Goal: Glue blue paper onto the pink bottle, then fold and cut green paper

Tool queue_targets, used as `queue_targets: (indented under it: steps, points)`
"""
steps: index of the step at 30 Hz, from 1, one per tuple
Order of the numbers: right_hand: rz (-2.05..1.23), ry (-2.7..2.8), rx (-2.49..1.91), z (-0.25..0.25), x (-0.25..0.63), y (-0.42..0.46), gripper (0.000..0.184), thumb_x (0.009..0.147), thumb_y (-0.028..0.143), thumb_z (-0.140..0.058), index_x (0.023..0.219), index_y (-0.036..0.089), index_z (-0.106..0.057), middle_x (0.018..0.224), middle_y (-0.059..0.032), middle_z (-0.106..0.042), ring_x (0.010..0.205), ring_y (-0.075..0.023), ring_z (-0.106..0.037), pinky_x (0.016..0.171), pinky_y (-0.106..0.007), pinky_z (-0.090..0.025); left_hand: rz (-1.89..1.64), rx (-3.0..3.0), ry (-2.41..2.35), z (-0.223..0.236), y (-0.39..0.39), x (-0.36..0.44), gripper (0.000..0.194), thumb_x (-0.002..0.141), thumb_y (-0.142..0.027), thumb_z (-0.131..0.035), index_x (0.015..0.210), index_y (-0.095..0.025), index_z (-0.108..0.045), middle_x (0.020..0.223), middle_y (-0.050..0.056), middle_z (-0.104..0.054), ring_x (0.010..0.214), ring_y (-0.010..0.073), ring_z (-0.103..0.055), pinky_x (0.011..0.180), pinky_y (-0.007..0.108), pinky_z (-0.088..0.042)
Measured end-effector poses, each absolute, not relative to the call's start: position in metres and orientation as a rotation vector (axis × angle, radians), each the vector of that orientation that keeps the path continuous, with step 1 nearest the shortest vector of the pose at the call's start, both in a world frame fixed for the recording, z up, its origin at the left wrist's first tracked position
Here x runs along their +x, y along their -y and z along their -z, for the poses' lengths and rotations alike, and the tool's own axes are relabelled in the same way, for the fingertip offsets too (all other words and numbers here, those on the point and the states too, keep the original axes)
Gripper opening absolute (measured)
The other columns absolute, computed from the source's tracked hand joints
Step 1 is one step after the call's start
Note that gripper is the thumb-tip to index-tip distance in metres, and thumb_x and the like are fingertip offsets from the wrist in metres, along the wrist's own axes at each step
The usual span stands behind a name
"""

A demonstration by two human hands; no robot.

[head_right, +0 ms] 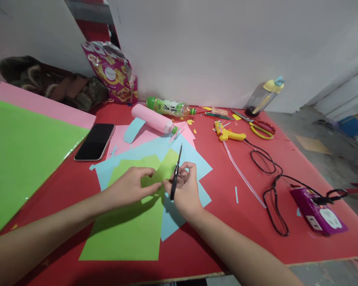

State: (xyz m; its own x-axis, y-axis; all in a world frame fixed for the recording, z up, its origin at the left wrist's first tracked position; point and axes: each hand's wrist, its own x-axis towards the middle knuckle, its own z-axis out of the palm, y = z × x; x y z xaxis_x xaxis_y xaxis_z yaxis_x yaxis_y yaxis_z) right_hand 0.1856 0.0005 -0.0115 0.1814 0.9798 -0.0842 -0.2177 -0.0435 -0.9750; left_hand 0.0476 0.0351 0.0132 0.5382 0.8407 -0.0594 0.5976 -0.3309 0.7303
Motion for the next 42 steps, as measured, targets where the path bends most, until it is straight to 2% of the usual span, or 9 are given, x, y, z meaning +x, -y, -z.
queue_targets:
  steps: [7, 15, 18, 25, 27, 33, 37, 42]
  points:
    - [-1.121, 0.849, -1.183, 0.014, 0.187, -0.001, 0.043, 0.053, 0.007, -0.061, 0.077, 0.024, -0.03, 0.057, 0.012, -0.045, 0.046, -0.0029, -0.043, 0.042, -0.012, -0.033, -0.613, 1.802, -1.247, -0.001, -0.022, 0.059, 0.031, 0.076, -0.035, -0.041, 0.054, -0.018, -0.026, 0.053, -0.006, -0.024, 0.051, 0.0083, -0.026, 0.047, 0.022, -0.022]
    - [-1.181, 0.845, -1.141, 0.015, 0.186, -0.001, 0.04, 0.057, 0.013, -0.064, 0.077, 0.025, -0.031, 0.061, 0.0109, -0.045, 0.05, -0.0043, -0.045, 0.046, -0.015, -0.036, -0.671, 1.798, -1.194, -0.001, -0.026, 0.056, 0.03, 0.076, -0.031, -0.042, 0.054, -0.019, -0.026, 0.054, -0.006, -0.023, 0.052, 0.0087, -0.025, 0.048, 0.022, -0.022]
    - [-1.257, 0.89, -1.085, 0.015, 0.187, 0.0, 0.033, 0.063, 0.021, -0.062, 0.075, 0.024, -0.032, 0.06, 0.0103, -0.043, 0.051, -0.0049, -0.045, 0.05, -0.019, -0.037, -0.736, 1.806, -1.235, -0.005, -0.035, 0.051, 0.029, 0.076, -0.031, -0.042, 0.054, -0.019, -0.027, 0.054, -0.006, -0.025, 0.052, 0.0087, -0.027, 0.049, 0.022, -0.024]
    - [-1.714, 1.045, -0.968, 0.014, 0.186, 0.007, 0.035, 0.066, 0.04, -0.061, 0.071, 0.022, -0.032, 0.056, 0.0109, -0.041, 0.036, -0.0021, -0.035, 0.036, -0.016, -0.026, -0.852, 1.812, -1.299, -0.011, -0.052, 0.038, 0.025, 0.076, -0.033, -0.042, 0.057, -0.018, -0.036, 0.055, -0.006, -0.034, 0.054, 0.0089, -0.034, 0.051, 0.021, -0.029]
    - [-1.765, 1.046, -0.965, 0.015, 0.186, 0.009, 0.035, 0.067, 0.042, -0.06, 0.071, 0.022, -0.031, 0.053, 0.0115, -0.04, 0.035, -0.0021, -0.033, 0.035, -0.016, -0.025, -0.901, 1.815, -1.315, -0.012, -0.053, 0.036, 0.025, 0.077, -0.032, -0.042, 0.057, -0.018, -0.035, 0.054, -0.006, -0.034, 0.054, 0.0089, -0.035, 0.052, 0.021, -0.03]
    - [-1.798, 1.028, -0.959, 0.015, 0.187, 0.008, 0.036, 0.065, 0.043, -0.061, 0.071, 0.022, -0.032, 0.052, 0.0116, -0.039, 0.035, -0.002, -0.034, 0.035, -0.015, -0.025, -0.923, 1.879, -1.347, -0.015, -0.052, 0.035, 0.021, 0.08, -0.031, -0.041, 0.066, -0.016, -0.047, 0.063, -0.002, -0.048, 0.061, 0.0115, -0.044, 0.057, 0.022, -0.035]
    - [-1.809, 1.048, -0.96, 0.014, 0.187, 0.008, 0.037, 0.065, 0.042, -0.061, 0.071, 0.022, -0.031, 0.049, 0.0124, -0.04, 0.034, -0.0014, -0.033, 0.034, -0.014, -0.024, -1.035, 2.217, -1.401, -0.011, -0.052, 0.034, 0.016, 0.08, -0.024, -0.042, 0.07, -0.015, -0.049, 0.067, 0.001, -0.055, 0.065, 0.0138, -0.049, 0.064, 0.027, -0.035]
    - [-1.819, 1.027, -0.947, 0.014, 0.187, 0.007, 0.037, 0.065, 0.041, -0.062, 0.071, 0.022, -0.031, 0.05, 0.0128, -0.039, 0.033, -0.0011, -0.034, 0.034, -0.014, -0.024, -1.141, 2.614, -1.354, -0.009, -0.052, 0.03, 0.01, 0.08, -0.015, -0.043, 0.073, -0.016, -0.051, 0.076, 0.002, -0.061, 0.076, 0.0155, -0.054, 0.075, 0.034, -0.028]
